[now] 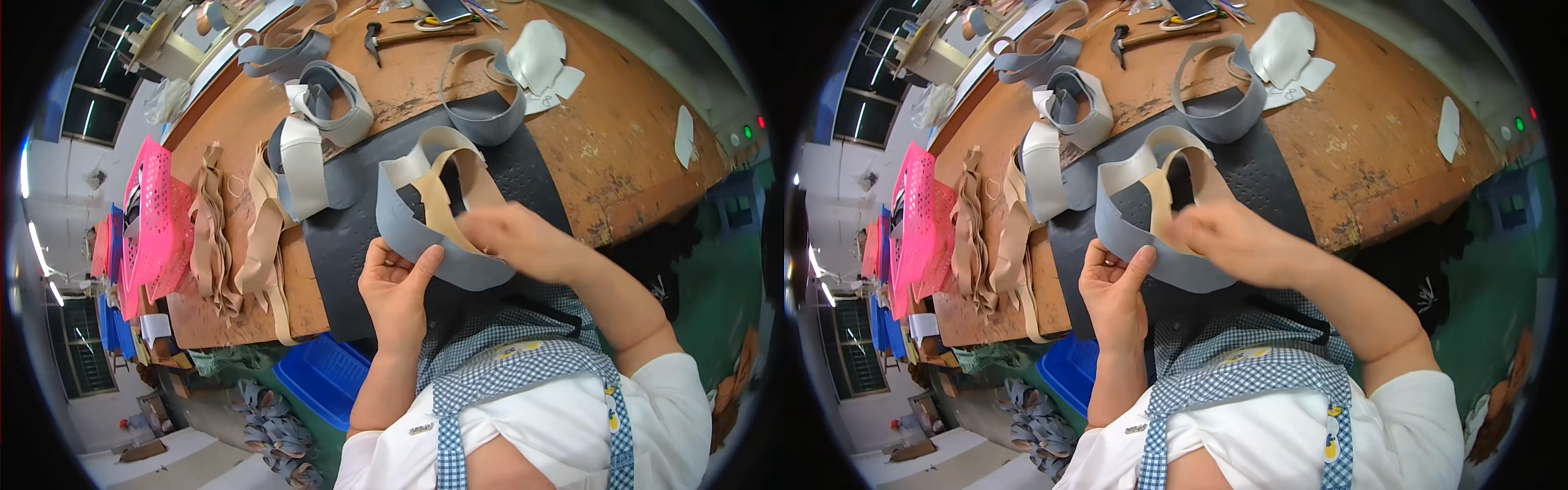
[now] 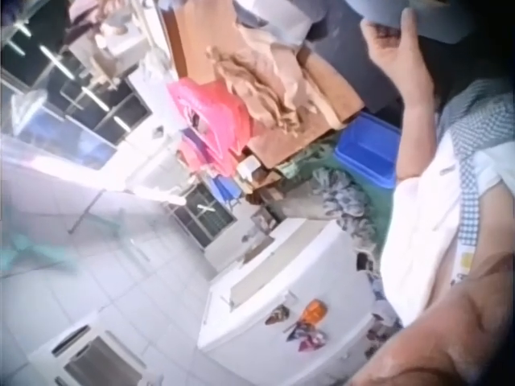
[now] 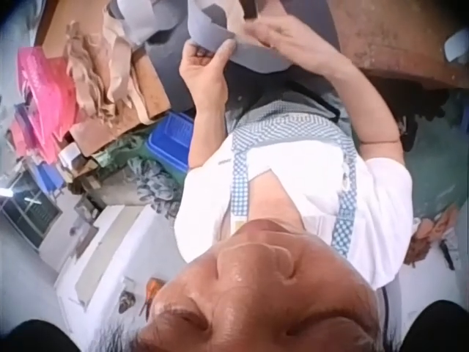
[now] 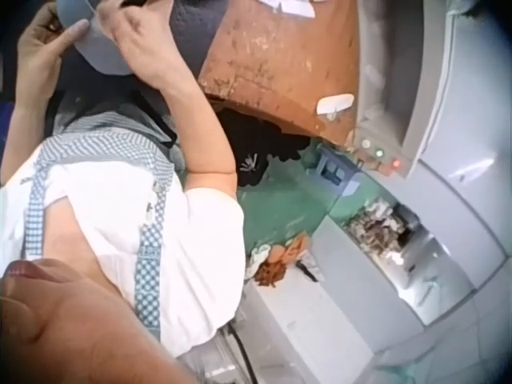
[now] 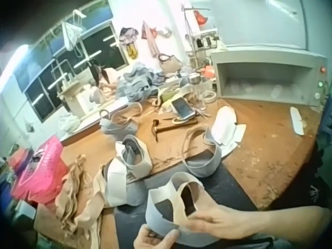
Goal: Assembling and reinforcing shoe upper components at a manufacturing workbench.
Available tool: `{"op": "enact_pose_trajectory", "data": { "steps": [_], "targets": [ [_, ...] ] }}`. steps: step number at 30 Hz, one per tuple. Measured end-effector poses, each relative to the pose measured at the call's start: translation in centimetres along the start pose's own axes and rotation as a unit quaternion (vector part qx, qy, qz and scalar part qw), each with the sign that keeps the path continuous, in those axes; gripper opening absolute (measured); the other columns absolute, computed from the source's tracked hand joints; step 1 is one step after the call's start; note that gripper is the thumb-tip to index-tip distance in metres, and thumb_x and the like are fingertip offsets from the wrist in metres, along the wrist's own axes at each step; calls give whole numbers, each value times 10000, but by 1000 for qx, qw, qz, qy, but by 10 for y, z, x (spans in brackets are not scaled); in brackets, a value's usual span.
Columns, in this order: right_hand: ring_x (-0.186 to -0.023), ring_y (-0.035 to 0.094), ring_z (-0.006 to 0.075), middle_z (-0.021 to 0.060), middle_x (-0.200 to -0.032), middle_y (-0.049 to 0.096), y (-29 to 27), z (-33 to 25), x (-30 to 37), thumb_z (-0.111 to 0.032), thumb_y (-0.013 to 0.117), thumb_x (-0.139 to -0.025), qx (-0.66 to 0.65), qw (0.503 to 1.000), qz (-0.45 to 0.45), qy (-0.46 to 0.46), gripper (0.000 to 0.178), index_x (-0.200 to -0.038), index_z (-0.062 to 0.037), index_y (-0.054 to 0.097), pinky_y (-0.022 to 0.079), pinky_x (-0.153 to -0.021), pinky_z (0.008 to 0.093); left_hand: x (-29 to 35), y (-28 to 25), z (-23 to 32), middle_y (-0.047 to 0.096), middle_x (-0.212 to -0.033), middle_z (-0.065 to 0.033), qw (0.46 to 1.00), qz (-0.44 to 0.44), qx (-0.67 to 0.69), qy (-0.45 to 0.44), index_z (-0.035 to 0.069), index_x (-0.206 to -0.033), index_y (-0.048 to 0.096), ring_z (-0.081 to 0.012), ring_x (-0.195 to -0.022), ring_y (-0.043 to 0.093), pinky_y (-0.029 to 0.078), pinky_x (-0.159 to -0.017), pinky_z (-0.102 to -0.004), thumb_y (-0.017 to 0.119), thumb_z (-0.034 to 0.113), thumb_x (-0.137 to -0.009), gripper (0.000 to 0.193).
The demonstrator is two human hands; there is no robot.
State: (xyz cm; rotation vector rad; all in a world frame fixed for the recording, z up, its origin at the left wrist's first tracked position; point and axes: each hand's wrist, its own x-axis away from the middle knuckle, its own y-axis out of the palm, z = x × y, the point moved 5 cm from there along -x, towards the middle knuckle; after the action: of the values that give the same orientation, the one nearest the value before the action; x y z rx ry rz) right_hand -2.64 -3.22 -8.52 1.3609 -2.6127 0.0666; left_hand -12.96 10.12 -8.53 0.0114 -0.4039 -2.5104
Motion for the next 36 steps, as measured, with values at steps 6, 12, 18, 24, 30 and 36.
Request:
{"op": "enact_pose_trajectory", "data": {
  "steps": [6, 12, 18, 24, 30, 36],
  "targets": [
    [-629, 489, 27, 15, -652, 601, 3, -8, 23, -98, 706, -895, 81, 994, 70, -11, 177, -977, 53, 665, 402, -543, 229, -4, 3, -4, 697, -892, -56, 1000, 11, 12, -6, -15, -954, 654, -86, -807, 638, 508, -783, -230, 758, 1, -845, 152],
    [-606, 421, 23, -4, -607, 530, 4, -10, 22, -102, 701, -900, 90, 993, 63, -32, 161, -930, 52, 667, 350, -510, 244, -11, 1, -15, 702, -884, -52, 999, 30, 15, -16, -16, -965, 668, -75, -782, 627, 499, -749, -220, 767, 21, -846, 158],
    [-599, 352, 30, -29, -600, 423, 1, -7, 21, -98, 680, -915, 102, 989, 84, -62, 218, -782, 52, 592, 304, -495, 263, -7, 8, -13, 704, -877, -48, 1000, 20, 3, -18, -20, -961, 679, -71, -760, 617, 493, -737, -216, 767, 30, -850, 150],
    [-610, 351, 30, -41, -612, 427, 1, -6, 20, -105, 648, -940, 87, 993, 63, -43, 241, -765, 46, 583, 303, -502, 260, -9, 9, -12, 671, -985, -48, 1000, 3, -24, 14, -22, -915, 703, -82, -802, 614, 502, -732, -224, 765, 43, -854, 109],
    [-625, 475, 34, 2, -657, 576, 3, 3, 15, -93, 643, -934, -7, 997, 52, -48, 162, -917, 67, 657, 406, -547, 258, -7, 15, -5, 599, -1116, -62, 1000, -14, -21, 5, -39, -899, 722, -108, -830, 607, 531, -643, -250, 756, 47, -858, 100],
    [-698, 567, 35, 16, -753, 659, 2, -1, 15, -81, 635, -939, -33, 998, 45, -36, 200, -1080, 56, 673, 466, -606, 230, -5, 11, -9, 580, -1131, -68, 999, -26, -40, 6, -38, -918, 726, -108, -851, 602, 540, -682, -257, 754, 62, -865, 117]
  ]
}}
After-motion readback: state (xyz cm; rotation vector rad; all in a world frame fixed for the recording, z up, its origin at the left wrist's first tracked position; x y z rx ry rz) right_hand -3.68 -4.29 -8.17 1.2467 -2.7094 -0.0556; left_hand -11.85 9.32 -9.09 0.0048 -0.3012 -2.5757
